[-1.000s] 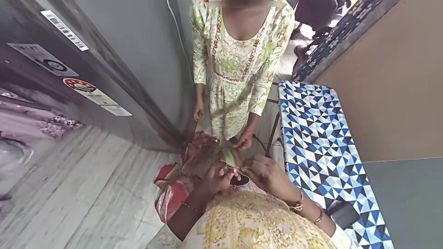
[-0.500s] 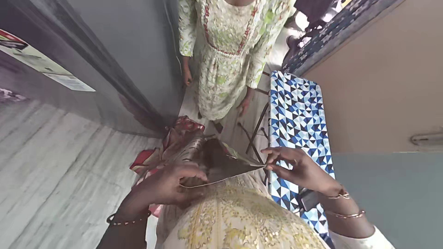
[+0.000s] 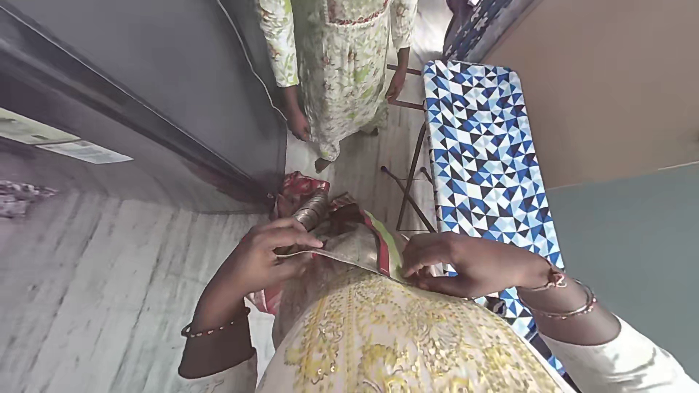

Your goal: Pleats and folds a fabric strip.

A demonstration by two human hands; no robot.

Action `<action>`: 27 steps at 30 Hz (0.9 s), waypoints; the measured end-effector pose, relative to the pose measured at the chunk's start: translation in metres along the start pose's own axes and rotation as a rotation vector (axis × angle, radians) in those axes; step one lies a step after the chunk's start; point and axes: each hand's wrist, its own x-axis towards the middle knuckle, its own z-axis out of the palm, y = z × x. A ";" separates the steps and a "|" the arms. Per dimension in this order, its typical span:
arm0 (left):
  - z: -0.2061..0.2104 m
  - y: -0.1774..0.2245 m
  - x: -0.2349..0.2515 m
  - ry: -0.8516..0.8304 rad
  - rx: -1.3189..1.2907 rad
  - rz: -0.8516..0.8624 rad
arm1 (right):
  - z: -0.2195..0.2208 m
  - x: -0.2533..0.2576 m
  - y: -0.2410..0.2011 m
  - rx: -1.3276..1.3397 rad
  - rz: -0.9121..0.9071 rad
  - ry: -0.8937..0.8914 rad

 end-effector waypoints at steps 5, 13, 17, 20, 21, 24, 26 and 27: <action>-0.005 -0.002 0.011 -0.007 0.016 0.016 | -0.007 0.008 0.003 0.060 -0.005 -0.041; -0.006 -0.001 0.028 0.003 0.046 0.019 | -0.010 0.024 -0.012 0.003 0.083 0.001; -0.004 0.005 0.034 0.026 0.037 -0.011 | -0.007 0.025 -0.018 -0.090 0.070 0.010; 0.002 0.006 0.039 0.074 0.045 0.005 | -0.006 0.024 -0.023 -0.130 0.088 0.002; 0.004 0.007 0.040 0.093 0.048 0.004 | -0.006 0.023 -0.023 -0.141 0.095 0.007; 0.009 0.012 0.043 0.138 0.061 -0.015 | 0.000 0.021 -0.022 -0.209 0.105 0.074; 0.009 0.014 0.046 0.156 0.076 -0.010 | -0.001 0.018 -0.022 -0.254 0.101 0.118; 0.008 0.015 0.049 0.174 0.095 -0.013 | -0.006 0.017 -0.023 -0.278 0.094 0.141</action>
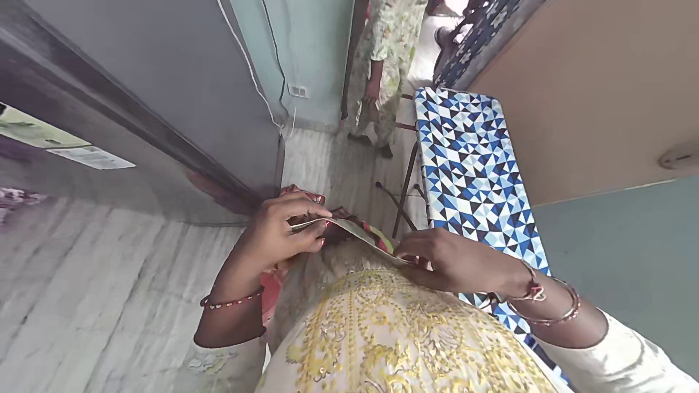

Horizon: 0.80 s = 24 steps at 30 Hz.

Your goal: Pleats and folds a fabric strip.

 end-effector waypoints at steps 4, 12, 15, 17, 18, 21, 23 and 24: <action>-0.012 0.003 0.020 0.072 0.066 0.014 | -0.037 0.006 -0.006 -0.047 0.008 0.098; -0.041 0.026 0.052 0.159 0.150 0.095 | -0.087 0.023 -0.025 -0.023 -0.128 0.127; -0.049 0.037 0.063 0.182 0.174 0.112 | -0.102 0.025 -0.032 -0.058 -0.116 0.079; -0.055 0.042 0.075 0.196 0.193 0.141 | -0.116 0.027 -0.037 -0.065 -0.085 0.036; -0.058 0.046 0.081 0.200 0.198 0.153 | -0.122 0.029 -0.040 -0.068 -0.073 0.013; -0.067 0.055 0.093 0.208 0.223 0.165 | -0.138 0.036 -0.046 -0.053 -0.053 -0.035; -0.072 0.060 0.097 0.216 0.253 0.163 | -0.144 0.038 -0.052 -0.053 -0.028 -0.071; -0.074 0.062 0.097 0.219 0.264 0.167 | -0.147 0.039 -0.054 -0.059 -0.023 -0.098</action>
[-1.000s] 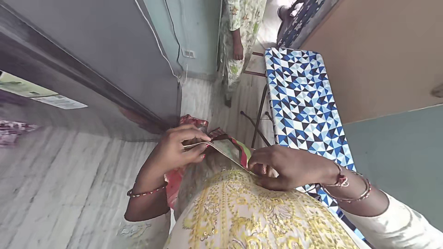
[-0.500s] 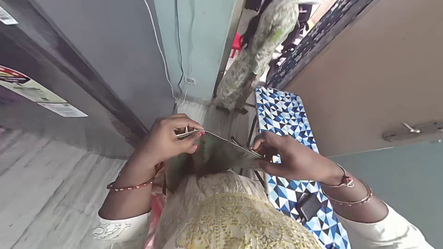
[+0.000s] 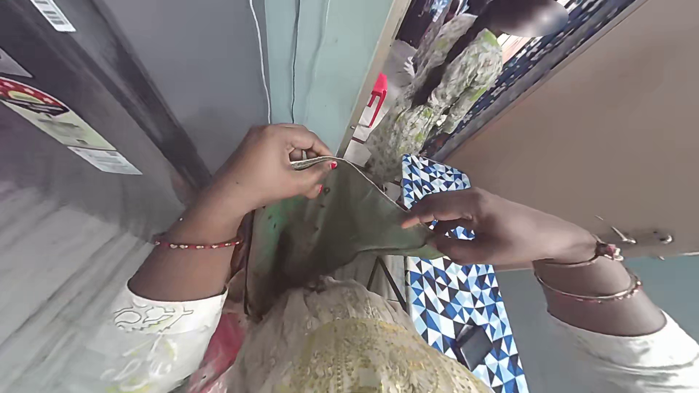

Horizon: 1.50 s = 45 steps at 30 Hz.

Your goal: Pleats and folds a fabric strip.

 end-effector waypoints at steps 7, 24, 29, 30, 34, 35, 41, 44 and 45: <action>-0.006 -0.006 -0.003 -0.011 -0.020 0.003 | -0.012 0.009 0.000 -0.010 -0.001 -0.162; -0.004 -0.012 -0.034 0.021 0.006 -0.067 | -0.010 0.026 0.000 -0.035 0.087 -0.211; 0.005 -0.009 -0.060 0.042 -0.063 -0.107 | -0.003 0.026 0.007 -0.026 0.154 -0.189; 0.008 -0.008 -0.064 0.046 -0.080 -0.115 | -0.002 0.026 0.010 -0.026 0.160 -0.179; 0.024 -0.002 -0.076 0.042 -0.156 -0.098 | 0.001 0.025 0.017 0.001 0.203 -0.138; 0.029 0.001 -0.078 0.039 -0.171 -0.092 | 0.002 0.025 0.018 0.014 0.215 -0.127; 0.064 0.024 -0.086 0.002 -0.288 -0.045 | 0.012 0.027 0.024 0.085 0.292 -0.012; 0.082 0.035 -0.086 0.000 -0.360 -0.031 | 0.018 0.027 0.025 0.158 0.347 0.048; 0.088 0.038 -0.087 0.003 -0.374 -0.030 | 0.021 0.027 0.025 0.172 0.364 0.068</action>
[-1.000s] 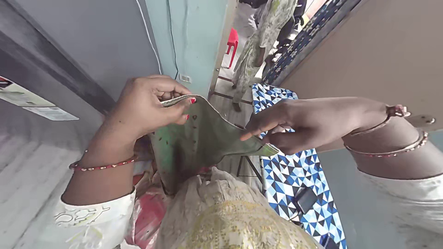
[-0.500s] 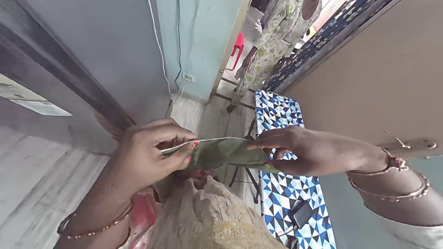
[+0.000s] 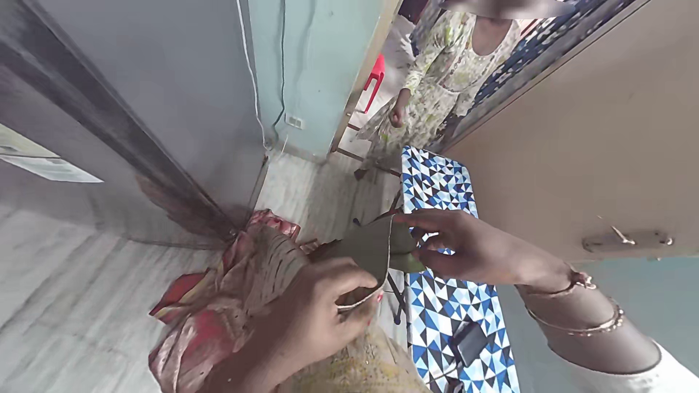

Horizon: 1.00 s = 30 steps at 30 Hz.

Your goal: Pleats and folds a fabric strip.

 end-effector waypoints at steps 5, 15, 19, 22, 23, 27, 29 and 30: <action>0.024 0.002 -0.004 0.049 -0.042 -0.018 | 0.009 -0.002 0.000 0.051 0.054 0.061; 0.046 0.004 -0.005 0.115 -0.053 -0.035 | 0.023 -0.009 0.004 0.179 0.130 0.151; 0.049 0.005 -0.007 0.100 -0.062 -0.034 | 0.025 -0.011 0.005 0.182 0.138 0.173; 0.051 0.006 -0.008 0.104 -0.068 -0.025 | 0.028 -0.013 0.005 0.194 0.141 0.195; 0.052 0.007 -0.009 0.102 -0.067 -0.021 | 0.029 -0.013 0.005 0.197 0.141 0.205; 0.056 0.010 -0.011 0.102 -0.039 -0.030 | 0.032 -0.016 0.008 0.224 0.140 0.228; 0.058 0.010 -0.011 0.099 -0.025 -0.036 | 0.033 -0.017 0.009 0.236 0.154 0.237; 0.059 0.010 -0.012 0.100 -0.021 -0.036 | 0.034 -0.018 0.009 0.238 0.157 0.240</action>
